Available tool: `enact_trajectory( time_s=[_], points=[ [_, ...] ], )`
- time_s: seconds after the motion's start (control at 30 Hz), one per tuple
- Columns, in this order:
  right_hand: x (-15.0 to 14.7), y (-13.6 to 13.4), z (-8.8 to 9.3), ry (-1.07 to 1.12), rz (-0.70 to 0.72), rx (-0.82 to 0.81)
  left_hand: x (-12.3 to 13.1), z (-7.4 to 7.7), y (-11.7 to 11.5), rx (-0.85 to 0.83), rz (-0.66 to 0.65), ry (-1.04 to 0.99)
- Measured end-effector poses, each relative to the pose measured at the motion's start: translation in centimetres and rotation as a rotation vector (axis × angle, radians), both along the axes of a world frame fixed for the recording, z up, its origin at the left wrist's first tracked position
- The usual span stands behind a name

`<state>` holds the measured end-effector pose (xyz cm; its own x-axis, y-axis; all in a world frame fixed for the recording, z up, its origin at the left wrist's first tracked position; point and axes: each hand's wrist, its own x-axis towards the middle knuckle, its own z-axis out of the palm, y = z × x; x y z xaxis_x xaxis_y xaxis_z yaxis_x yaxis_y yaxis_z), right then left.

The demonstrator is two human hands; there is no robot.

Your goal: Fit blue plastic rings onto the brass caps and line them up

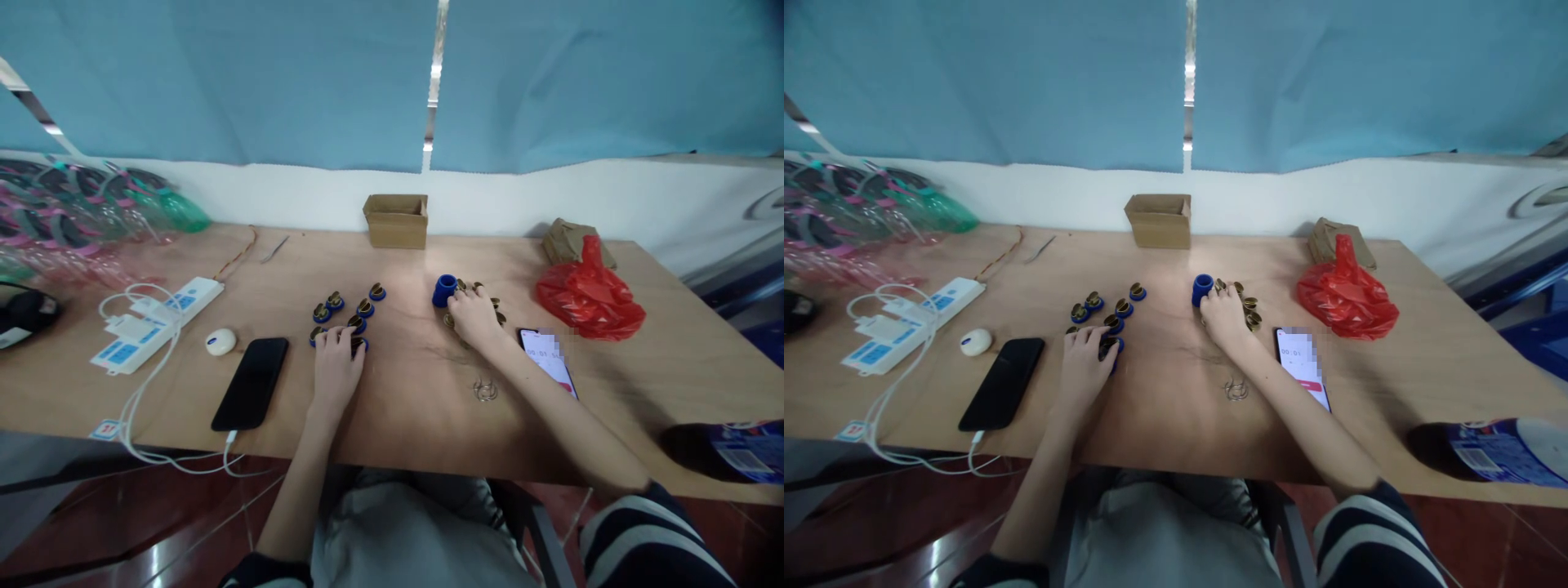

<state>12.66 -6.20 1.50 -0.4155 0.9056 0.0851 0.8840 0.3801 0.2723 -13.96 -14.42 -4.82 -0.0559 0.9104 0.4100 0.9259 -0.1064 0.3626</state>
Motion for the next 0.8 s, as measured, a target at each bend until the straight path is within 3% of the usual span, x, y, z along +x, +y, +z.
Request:
enact_trajectory(
  time_s=[0.2,0.4,0.5,0.6,0.8],
  points=[
    [0.5,0.1,1.2,0.059,-0.071,0.027,0.1,-0.8,0.6,-0.071,-0.063,0.100],
    [0.4,0.4,1.9,0.118,-0.112,0.056,0.2,-0.3,0.3,-0.022,-0.116,-0.071],
    [-0.1,0.0,2.0,0.147,-0.111,0.081,1.0,0.4,-0.4,-0.006,-0.132,-0.322],
    [-0.9,-1.4,2.1,0.204,-0.066,0.083,2.6,1.0,-1.6,-0.045,-0.163,-0.714],
    [-2.3,-7.3,2.2,0.465,0.068,-0.024,6.9,1.6,-4.2,-0.214,-0.310,-1.295]
  ],
)
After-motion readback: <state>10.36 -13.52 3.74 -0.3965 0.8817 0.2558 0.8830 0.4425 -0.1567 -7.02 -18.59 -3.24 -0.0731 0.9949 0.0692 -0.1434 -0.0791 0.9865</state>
